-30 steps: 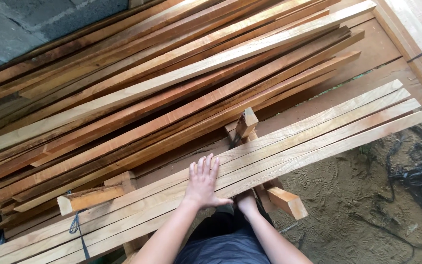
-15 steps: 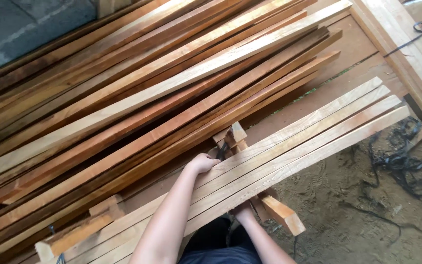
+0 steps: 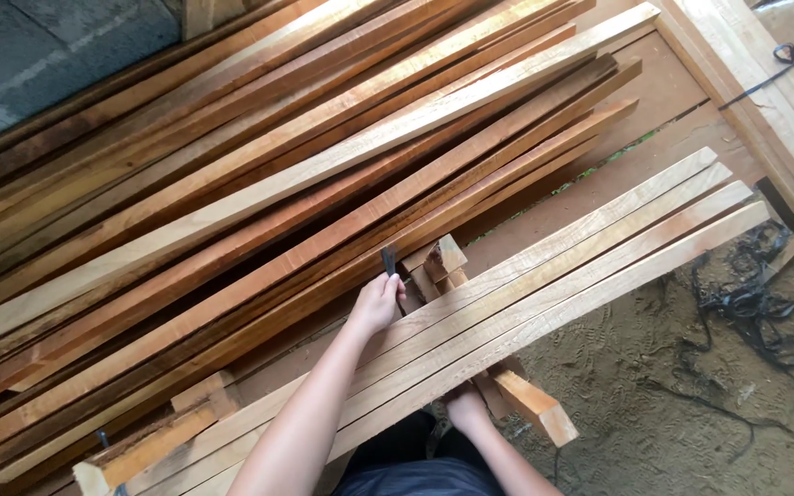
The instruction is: Organizing and bundling wooden slats together using wire ties.
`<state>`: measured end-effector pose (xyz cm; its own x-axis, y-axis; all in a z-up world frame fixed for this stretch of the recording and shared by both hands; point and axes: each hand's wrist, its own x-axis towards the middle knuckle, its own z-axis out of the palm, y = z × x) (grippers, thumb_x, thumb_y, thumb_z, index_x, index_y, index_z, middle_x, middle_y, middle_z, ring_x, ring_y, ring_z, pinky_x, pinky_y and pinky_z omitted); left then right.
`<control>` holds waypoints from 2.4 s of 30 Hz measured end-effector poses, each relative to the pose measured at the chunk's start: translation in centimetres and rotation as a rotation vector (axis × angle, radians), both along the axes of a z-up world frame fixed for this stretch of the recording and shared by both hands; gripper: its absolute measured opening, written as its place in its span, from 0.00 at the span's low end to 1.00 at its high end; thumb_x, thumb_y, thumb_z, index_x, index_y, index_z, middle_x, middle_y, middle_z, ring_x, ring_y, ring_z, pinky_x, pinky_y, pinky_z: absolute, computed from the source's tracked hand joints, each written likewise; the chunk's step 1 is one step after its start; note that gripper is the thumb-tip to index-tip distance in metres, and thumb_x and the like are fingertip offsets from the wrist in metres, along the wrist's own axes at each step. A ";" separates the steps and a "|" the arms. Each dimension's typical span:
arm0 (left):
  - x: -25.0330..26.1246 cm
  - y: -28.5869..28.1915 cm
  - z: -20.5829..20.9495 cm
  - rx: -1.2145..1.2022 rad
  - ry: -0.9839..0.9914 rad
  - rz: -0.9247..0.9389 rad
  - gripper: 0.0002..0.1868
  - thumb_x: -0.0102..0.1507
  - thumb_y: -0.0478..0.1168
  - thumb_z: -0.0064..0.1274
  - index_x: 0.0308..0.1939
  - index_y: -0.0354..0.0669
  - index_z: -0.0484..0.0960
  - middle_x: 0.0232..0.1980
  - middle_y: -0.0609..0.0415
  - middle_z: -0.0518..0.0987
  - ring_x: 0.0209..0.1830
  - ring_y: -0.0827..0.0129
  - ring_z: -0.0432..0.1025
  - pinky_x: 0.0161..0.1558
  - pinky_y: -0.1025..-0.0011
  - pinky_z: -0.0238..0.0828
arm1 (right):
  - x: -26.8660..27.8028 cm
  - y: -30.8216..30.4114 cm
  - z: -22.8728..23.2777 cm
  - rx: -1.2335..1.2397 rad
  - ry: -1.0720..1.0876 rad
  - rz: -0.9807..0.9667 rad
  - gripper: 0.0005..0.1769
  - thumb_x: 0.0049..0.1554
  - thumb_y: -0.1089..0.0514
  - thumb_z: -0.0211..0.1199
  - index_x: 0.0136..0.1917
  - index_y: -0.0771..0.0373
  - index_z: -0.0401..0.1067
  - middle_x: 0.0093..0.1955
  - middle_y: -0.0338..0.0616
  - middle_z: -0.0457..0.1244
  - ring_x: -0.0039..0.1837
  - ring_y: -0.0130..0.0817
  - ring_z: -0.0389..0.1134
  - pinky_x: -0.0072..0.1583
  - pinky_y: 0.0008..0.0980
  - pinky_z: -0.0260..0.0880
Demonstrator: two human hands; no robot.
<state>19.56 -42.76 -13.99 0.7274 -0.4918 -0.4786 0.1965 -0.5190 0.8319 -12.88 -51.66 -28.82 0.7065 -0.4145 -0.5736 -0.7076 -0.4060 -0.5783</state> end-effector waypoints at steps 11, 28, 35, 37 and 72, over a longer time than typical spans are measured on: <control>-1.2 -0.2 11.5 -0.028 -0.128 -0.136 0.17 0.71 0.45 0.39 0.38 0.39 0.78 0.34 0.49 0.81 0.36 0.61 0.77 0.44 0.64 0.73 | 5.5 -2.4 28.4 0.013 -0.038 0.311 0.17 0.63 0.48 0.53 0.43 0.62 0.70 0.40 0.58 0.68 0.48 0.58 0.70 0.51 0.53 0.68; -3.8 2.2 5.2 -0.059 -0.115 -0.165 0.17 0.71 0.47 0.42 0.43 0.40 0.83 0.38 0.50 0.84 0.39 0.64 0.78 0.47 0.65 0.74 | 12.6 -3.5 40.5 0.182 -0.211 0.274 0.21 0.63 0.48 0.53 0.36 0.64 0.70 0.31 0.50 0.66 0.35 0.46 0.68 0.43 0.41 0.69; -4.0 4.1 4.5 -0.295 0.238 -0.066 0.20 0.73 0.50 0.41 0.46 0.42 0.84 0.51 0.59 0.84 0.54 0.77 0.73 0.60 0.75 0.65 | 24.1 -2.7 29.3 0.278 -0.342 -0.168 0.23 0.66 0.48 0.50 0.41 0.67 0.73 0.31 0.43 0.66 0.36 0.30 0.69 0.42 0.33 0.69; -4.0 4.1 4.8 -0.253 0.319 -0.022 0.19 0.73 0.50 0.41 0.49 0.45 0.84 0.52 0.60 0.83 0.53 0.79 0.71 0.59 0.76 0.63 | 25.8 -2.5 25.9 0.206 -0.306 -0.155 0.24 0.66 0.47 0.50 0.41 0.69 0.73 0.31 0.44 0.66 0.36 0.32 0.70 0.43 0.33 0.69; -6.0 2.9 8.8 0.068 -0.458 0.025 0.14 0.68 0.47 0.50 0.35 0.44 0.83 0.41 0.49 0.80 0.46 0.54 0.74 0.48 0.57 0.69 | 19.7 2.0 23.4 -0.232 -0.474 -0.027 0.15 0.61 0.48 0.56 0.45 0.56 0.79 0.43 0.50 0.70 0.45 0.53 0.72 0.46 0.49 0.71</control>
<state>13.61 -39.82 -5.16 0.8825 -0.4503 -0.1360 -0.1703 -0.5755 0.7999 6.78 -49.66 -5.38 0.8533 -0.5144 -0.0847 -0.4023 -0.5463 -0.7346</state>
